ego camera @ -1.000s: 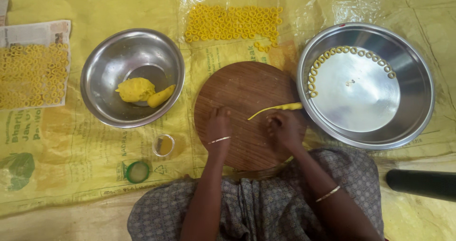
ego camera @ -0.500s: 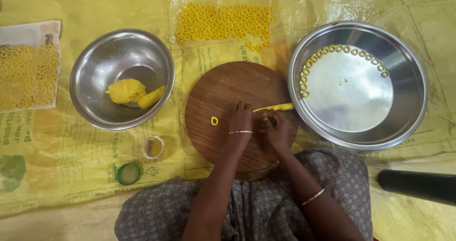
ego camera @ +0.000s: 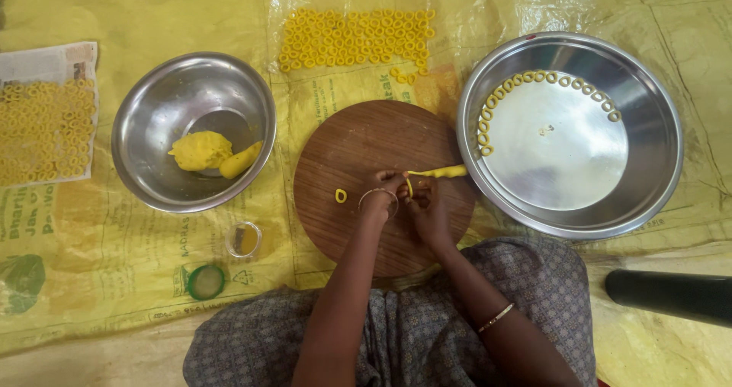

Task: The person rolls yellow dough into thin strips on a wooden board, then pinches off small segments and forms them into rings. The rings are placed into a metal tray. The person repeats this process throughout the clip.

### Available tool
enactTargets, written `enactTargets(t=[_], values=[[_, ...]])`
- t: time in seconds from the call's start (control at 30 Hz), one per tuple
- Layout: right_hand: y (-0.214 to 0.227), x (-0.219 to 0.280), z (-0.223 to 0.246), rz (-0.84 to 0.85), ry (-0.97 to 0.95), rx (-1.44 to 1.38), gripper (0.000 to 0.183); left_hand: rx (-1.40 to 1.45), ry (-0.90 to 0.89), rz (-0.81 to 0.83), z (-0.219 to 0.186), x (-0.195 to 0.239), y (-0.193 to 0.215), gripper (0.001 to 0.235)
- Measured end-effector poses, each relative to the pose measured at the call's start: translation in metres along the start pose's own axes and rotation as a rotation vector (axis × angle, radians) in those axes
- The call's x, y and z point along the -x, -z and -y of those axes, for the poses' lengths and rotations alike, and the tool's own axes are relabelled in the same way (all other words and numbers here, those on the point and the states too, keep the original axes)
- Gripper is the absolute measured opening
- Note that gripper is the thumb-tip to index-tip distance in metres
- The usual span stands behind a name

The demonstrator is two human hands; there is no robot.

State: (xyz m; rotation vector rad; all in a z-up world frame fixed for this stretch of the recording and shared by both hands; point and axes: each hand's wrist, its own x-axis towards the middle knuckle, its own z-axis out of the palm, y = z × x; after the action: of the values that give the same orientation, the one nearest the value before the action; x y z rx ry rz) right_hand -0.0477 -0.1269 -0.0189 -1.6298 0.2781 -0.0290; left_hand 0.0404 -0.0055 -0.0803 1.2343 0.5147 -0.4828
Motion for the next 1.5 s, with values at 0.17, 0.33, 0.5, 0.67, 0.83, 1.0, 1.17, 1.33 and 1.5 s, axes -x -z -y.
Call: enactTargets(t=[0.17, 0.33, 0.5, 0.67, 0.83, 1.0, 1.17, 1.33, 1.5], values=[[0.008, -0.011, -0.003, -0.008, -0.101, -0.219, 0.031, 0.169, 0.037, -0.035, -0.005, 0.01, -0.001, 0.032], [0.013, -0.01, 0.01, 0.016, -0.248, -0.544, 0.021, 0.098, 0.032, -0.032, -0.018, 0.023, -0.004, 0.03], [0.013, -0.007, 0.025, -0.002, -0.288, -0.491, 0.018, -0.023, -0.011, -0.006, -0.024, 0.027, -0.008, 0.024], [0.012, -0.013, 0.02, -0.06, -0.234, -0.385, 0.02, -0.087, -0.072, 0.008, -0.023, 0.026, -0.01, 0.027], [0.01, -0.019, 0.011, -0.106, -0.174, -0.26, 0.021, -0.29, -0.134, -0.034, -0.015, 0.016, -0.015, 0.025], [0.01, -0.021, 0.01, -0.165, -0.137, -0.113, 0.019, -0.41, -0.265, -0.055, -0.006, 0.004, -0.019, 0.02], [0.01, -0.022, 0.015, -0.153, -0.065, -0.011, 0.014, -0.378, -0.235, -0.033, -0.014, 0.008, -0.019, 0.021], [0.008, -0.02, 0.025, -0.181, -0.009, 0.093, 0.01, -0.405, -0.071, -0.014, -0.03, 0.022, -0.021, 0.024], [0.006, -0.022, 0.032, -0.19, -0.044, 0.058, 0.012, -0.411, -0.126, 0.05, -0.043, 0.033, -0.024, 0.018]])
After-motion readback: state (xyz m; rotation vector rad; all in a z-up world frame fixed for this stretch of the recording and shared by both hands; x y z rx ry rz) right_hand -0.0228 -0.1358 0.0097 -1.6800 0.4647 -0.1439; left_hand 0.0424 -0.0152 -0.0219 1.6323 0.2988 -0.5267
